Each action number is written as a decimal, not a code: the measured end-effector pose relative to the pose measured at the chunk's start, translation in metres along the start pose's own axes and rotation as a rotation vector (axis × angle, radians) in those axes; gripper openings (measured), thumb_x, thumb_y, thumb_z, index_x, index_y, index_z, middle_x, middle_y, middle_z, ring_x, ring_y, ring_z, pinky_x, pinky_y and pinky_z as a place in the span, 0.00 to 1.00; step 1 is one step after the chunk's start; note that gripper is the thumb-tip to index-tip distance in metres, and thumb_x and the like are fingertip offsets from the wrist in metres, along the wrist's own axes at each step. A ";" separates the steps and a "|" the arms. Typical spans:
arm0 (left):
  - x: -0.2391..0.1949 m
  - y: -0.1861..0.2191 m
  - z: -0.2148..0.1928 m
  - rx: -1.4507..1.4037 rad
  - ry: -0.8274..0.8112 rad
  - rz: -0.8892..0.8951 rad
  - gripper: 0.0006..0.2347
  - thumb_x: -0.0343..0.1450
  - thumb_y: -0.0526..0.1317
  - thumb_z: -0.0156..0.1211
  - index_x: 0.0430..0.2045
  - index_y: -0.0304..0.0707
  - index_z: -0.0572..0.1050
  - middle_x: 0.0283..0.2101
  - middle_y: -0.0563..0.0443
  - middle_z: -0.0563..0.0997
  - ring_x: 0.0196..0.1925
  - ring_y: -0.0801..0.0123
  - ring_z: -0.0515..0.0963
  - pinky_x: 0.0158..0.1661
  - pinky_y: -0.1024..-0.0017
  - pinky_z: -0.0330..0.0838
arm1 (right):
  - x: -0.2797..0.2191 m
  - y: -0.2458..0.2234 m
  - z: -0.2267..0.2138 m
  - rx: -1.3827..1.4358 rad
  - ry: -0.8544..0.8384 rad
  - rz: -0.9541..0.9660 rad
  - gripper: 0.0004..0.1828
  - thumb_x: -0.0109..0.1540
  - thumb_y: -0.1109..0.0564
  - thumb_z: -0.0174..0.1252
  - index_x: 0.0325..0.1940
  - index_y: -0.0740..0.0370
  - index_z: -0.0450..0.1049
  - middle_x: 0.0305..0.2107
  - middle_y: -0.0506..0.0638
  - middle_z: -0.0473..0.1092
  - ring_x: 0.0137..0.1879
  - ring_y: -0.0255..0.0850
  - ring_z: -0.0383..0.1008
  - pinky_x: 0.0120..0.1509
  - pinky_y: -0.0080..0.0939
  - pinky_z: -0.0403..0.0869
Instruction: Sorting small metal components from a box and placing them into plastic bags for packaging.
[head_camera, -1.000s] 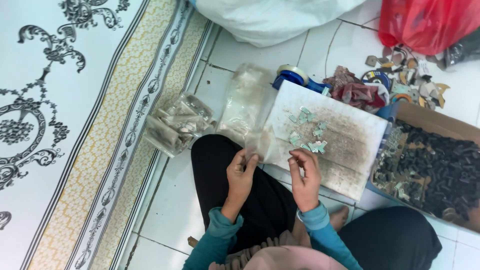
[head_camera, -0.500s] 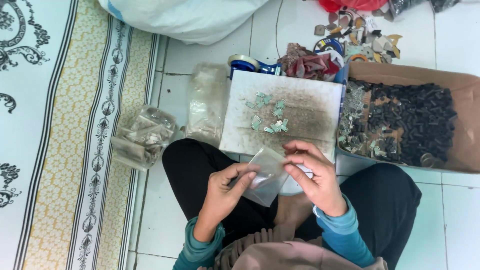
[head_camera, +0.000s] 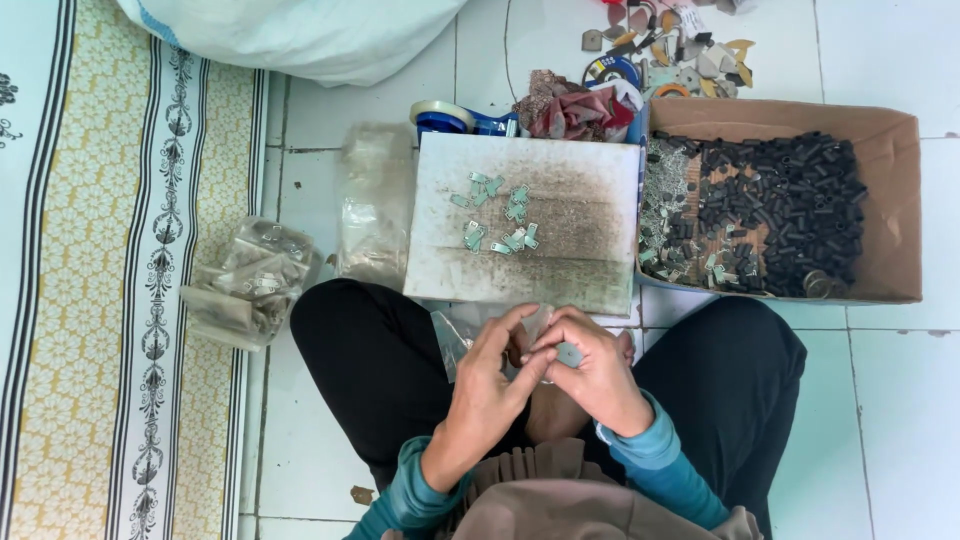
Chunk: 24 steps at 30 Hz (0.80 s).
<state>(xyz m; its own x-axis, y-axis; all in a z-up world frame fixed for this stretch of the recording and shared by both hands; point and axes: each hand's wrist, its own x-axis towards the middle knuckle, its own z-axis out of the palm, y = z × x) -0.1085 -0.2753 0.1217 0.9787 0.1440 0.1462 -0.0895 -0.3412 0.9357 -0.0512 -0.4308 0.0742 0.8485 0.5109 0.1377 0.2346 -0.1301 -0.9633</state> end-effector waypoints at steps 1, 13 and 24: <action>0.001 -0.001 -0.001 -0.001 -0.001 0.002 0.20 0.68 0.33 0.66 0.55 0.31 0.72 0.34 0.50 0.73 0.31 0.70 0.72 0.34 0.75 0.72 | -0.001 0.004 0.001 -0.002 0.002 0.000 0.11 0.51 0.69 0.65 0.34 0.61 0.76 0.37 0.47 0.71 0.42 0.38 0.73 0.51 0.36 0.71; 0.001 -0.022 -0.038 -0.063 0.009 -0.219 0.18 0.68 0.26 0.61 0.53 0.33 0.77 0.27 0.45 0.80 0.24 0.66 0.75 0.24 0.70 0.72 | -0.003 0.024 0.000 0.172 0.123 0.135 0.09 0.57 0.62 0.73 0.32 0.65 0.77 0.19 0.50 0.72 0.30 0.34 0.70 0.40 0.38 0.74; 0.001 -0.013 -0.044 0.068 0.139 -0.105 0.14 0.66 0.24 0.58 0.43 0.32 0.80 0.27 0.44 0.75 0.24 0.62 0.77 0.23 0.68 0.75 | 0.069 0.055 0.008 -0.006 0.255 0.131 0.05 0.67 0.56 0.64 0.41 0.60 0.82 0.22 0.49 0.74 0.32 0.31 0.70 0.42 0.32 0.73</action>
<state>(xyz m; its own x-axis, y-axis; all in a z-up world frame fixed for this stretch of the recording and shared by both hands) -0.1146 -0.2297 0.1239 0.9467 0.3076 0.0958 0.0295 -0.3788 0.9250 0.0166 -0.3955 0.0289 0.9635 0.2592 0.0666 0.1174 -0.1858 -0.9755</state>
